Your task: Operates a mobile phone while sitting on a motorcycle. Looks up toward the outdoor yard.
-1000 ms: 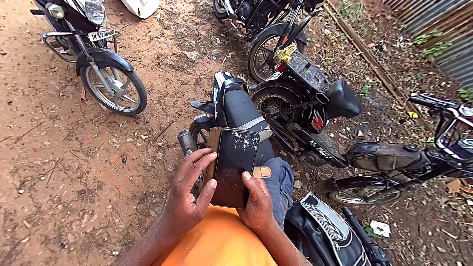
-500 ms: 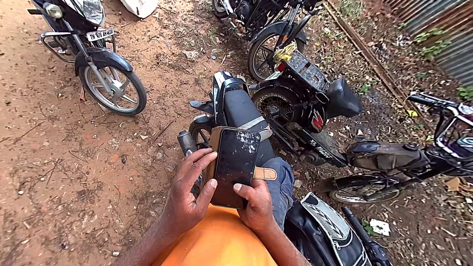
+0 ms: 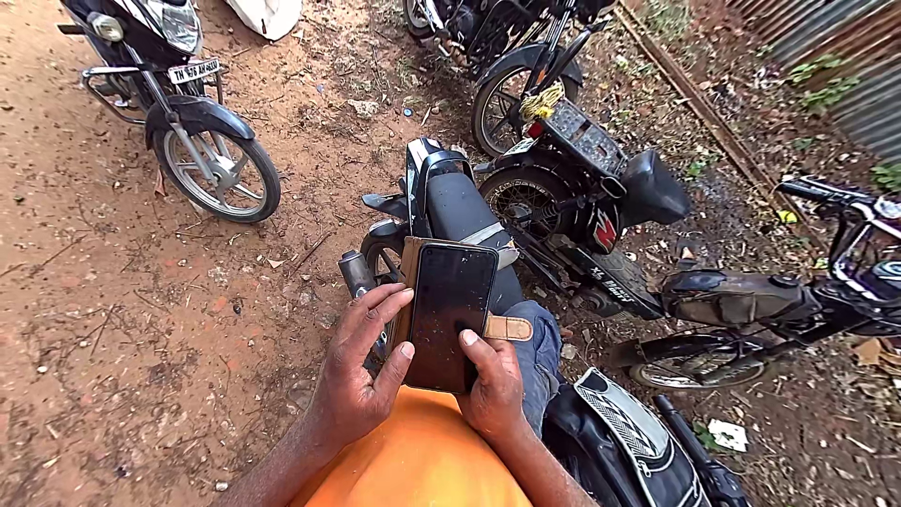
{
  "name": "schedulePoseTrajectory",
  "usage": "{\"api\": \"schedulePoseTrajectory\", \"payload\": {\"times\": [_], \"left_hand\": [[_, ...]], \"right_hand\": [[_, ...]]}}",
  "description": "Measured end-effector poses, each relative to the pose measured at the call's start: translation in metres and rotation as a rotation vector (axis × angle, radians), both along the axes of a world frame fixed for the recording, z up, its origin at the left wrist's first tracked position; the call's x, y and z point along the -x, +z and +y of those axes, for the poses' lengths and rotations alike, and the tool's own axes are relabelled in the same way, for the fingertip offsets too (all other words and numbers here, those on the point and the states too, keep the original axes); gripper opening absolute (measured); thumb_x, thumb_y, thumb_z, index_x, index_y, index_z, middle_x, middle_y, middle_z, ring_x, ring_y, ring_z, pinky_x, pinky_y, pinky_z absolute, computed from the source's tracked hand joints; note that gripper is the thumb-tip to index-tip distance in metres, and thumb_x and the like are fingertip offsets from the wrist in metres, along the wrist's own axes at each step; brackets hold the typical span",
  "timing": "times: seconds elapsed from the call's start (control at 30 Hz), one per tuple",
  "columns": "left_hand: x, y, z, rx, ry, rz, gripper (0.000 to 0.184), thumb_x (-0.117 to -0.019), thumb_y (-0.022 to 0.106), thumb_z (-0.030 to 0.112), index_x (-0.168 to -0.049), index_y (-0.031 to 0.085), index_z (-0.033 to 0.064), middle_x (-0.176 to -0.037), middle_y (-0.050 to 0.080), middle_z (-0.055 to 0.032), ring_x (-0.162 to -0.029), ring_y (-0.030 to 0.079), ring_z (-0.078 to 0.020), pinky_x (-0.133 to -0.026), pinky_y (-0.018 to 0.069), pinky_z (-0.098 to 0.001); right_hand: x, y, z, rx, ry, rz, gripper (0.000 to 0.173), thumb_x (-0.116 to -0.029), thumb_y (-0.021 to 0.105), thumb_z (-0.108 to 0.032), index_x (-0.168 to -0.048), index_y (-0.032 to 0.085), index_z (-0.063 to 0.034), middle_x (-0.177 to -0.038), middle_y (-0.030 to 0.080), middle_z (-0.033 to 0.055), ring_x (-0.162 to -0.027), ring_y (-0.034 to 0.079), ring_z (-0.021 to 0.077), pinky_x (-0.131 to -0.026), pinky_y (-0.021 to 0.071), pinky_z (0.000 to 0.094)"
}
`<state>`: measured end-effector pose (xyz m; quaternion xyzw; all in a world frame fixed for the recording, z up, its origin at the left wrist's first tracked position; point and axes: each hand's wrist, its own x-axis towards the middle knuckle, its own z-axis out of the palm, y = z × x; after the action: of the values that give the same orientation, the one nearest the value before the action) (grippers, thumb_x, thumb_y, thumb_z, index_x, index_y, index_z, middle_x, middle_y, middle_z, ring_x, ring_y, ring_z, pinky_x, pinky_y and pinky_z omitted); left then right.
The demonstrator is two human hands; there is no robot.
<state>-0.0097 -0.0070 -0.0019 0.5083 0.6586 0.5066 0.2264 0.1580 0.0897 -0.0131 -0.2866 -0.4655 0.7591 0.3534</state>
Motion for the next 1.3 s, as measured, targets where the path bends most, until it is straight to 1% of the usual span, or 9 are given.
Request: {"api": "schedulePoseTrajectory", "payload": {"times": [0.17, 0.23, 0.4, 0.6, 0.8, 0.9, 1.03, 1.1, 1.3], "left_hand": [[-0.0011, 0.001, -0.0005, -0.009, -0.002, 0.002, 0.05, -0.0978, 0.06, 0.026, -0.147, 0.055, 0.0172, -0.154, 0.048, 0.0009, -0.137, 0.053, -0.0225, -0.106, 0.0546, -0.0489], [-0.0017, 0.0009, -0.0004, -0.013, -0.004, 0.002, 0.05, -0.0977, 0.06, 0.025, -0.147, 0.055, 0.017, -0.154, 0.049, 0.0008, -0.137, 0.052, -0.0227, -0.107, 0.0546, -0.0491], [-0.0036, 0.0005, -0.001, -0.001, 0.002, 0.01, 0.05, -0.0979, 0.06, 0.027, -0.147, 0.055, 0.0187, -0.154, 0.049, 0.0019, -0.137, 0.052, -0.0222, -0.106, 0.055, -0.0489], [-0.0039, -0.001, -0.0018, 0.01, 0.012, 0.014, 0.05, -0.0981, 0.059, 0.027, -0.147, 0.055, 0.0199, -0.154, 0.048, 0.0027, -0.136, 0.052, -0.0218, -0.105, 0.0545, -0.0494], [-0.0029, -0.0014, -0.001, -0.002, 0.007, 0.013, 0.05, -0.0979, 0.059, 0.026, -0.147, 0.055, 0.0189, -0.154, 0.049, 0.0021, -0.136, 0.052, -0.022, -0.106, 0.0544, -0.0494], [-0.0024, -0.001, -0.0004, -0.003, 0.0, 0.01, 0.05, -0.0979, 0.059, 0.026, -0.147, 0.055, 0.0181, -0.154, 0.049, 0.0015, -0.137, 0.052, -0.0229, -0.107, 0.0541, -0.0502], [-0.0029, -0.0004, 0.0002, -0.002, -0.008, 0.011, 0.049, -0.0981, 0.06, 0.026, -0.146, 0.056, 0.0176, -0.154, 0.049, 0.0012, -0.137, 0.052, -0.0227, -0.106, 0.0549, -0.0492], [-0.0035, 0.0002, 0.0001, -0.001, -0.01, 0.007, 0.049, -0.0981, 0.06, 0.025, -0.146, 0.056, 0.0173, -0.154, 0.049, 0.0009, -0.137, 0.052, -0.0224, -0.105, 0.0555, -0.0485], [-0.0038, -0.0013, -0.0002, -0.003, -0.004, 0.013, 0.049, -0.098, 0.06, 0.026, -0.147, 0.056, 0.0177, -0.154, 0.049, 0.0015, -0.137, 0.052, -0.022, -0.106, 0.0547, -0.0486]], "right_hand": [[-0.0035, -0.0009, 0.0007, -0.013, 0.04, -0.01, 0.037, -0.0941, 0.059, -0.014, -0.131, 0.062, -0.0132, -0.11, 0.071, 0.0115, -0.093, 0.071, 0.0198, -0.078, 0.0618, 0.0414], [-0.0037, -0.0001, 0.0005, 0.001, 0.038, -0.006, 0.034, -0.0959, 0.056, -0.013, -0.13, 0.062, -0.013, -0.109, 0.071, 0.0112, -0.092, 0.072, 0.0188, -0.077, 0.062, 0.0411], [-0.0021, 0.002, 0.0003, 0.0, 0.004, -0.02, 0.031, -0.1061, 0.049, -0.031, -0.128, 0.065, -0.0154, -0.108, 0.072, 0.0083, -0.093, 0.072, 0.0171, -0.08, 0.0624, 0.0406], [-0.0023, -0.0008, 0.0004, -0.009, 0.011, -0.004, 0.034, -0.1054, 0.051, -0.038, -0.125, 0.066, -0.0147, -0.107, 0.072, 0.0072, -0.093, 0.072, 0.0158, -0.08, 0.062, 0.0391], [-0.0034, -0.0037, 0.0005, 0.003, 0.029, 0.023, 0.032, -0.0966, 0.062, -0.022, -0.128, 0.063, -0.013, -0.109, 0.071, 0.0097, -0.094, 0.071, 0.0178, -0.08, 0.0616, 0.0401], [-0.0035, -0.0034, 0.0002, 0.007, 0.026, 0.008, 0.034, -0.0933, 0.06, -0.012, -0.127, 0.063, -0.0118, -0.109, 0.071, 0.0115, -0.093, 0.072, 0.0194, -0.079, 0.0618, 0.0414], [-0.0027, -0.0011, -0.0005, 0.027, -0.01, -0.004, 0.029, -0.1036, 0.052, -0.025, -0.125, 0.066, -0.0133, -0.106, 0.072, 0.0098, -0.092, 0.072, 0.0176, -0.08, 0.0618, 0.0406], [-0.0023, -0.0007, -0.0006, 0.015, -0.021, -0.009, 0.032, -0.1066, 0.048, -0.032, -0.123, 0.067, -0.0133, -0.104, 0.072, 0.009, -0.091, 0.072, 0.0169, -0.079, 0.062, 0.0399], [-0.003, -0.0016, -0.0012, 0.001, -0.012, 0.016, 0.033, -0.1054, 0.05, -0.035, -0.125, 0.066, -0.0145, -0.108, 0.072, 0.008, -0.095, 0.072, 0.0167, -0.082, 0.0614, 0.0402]]}}
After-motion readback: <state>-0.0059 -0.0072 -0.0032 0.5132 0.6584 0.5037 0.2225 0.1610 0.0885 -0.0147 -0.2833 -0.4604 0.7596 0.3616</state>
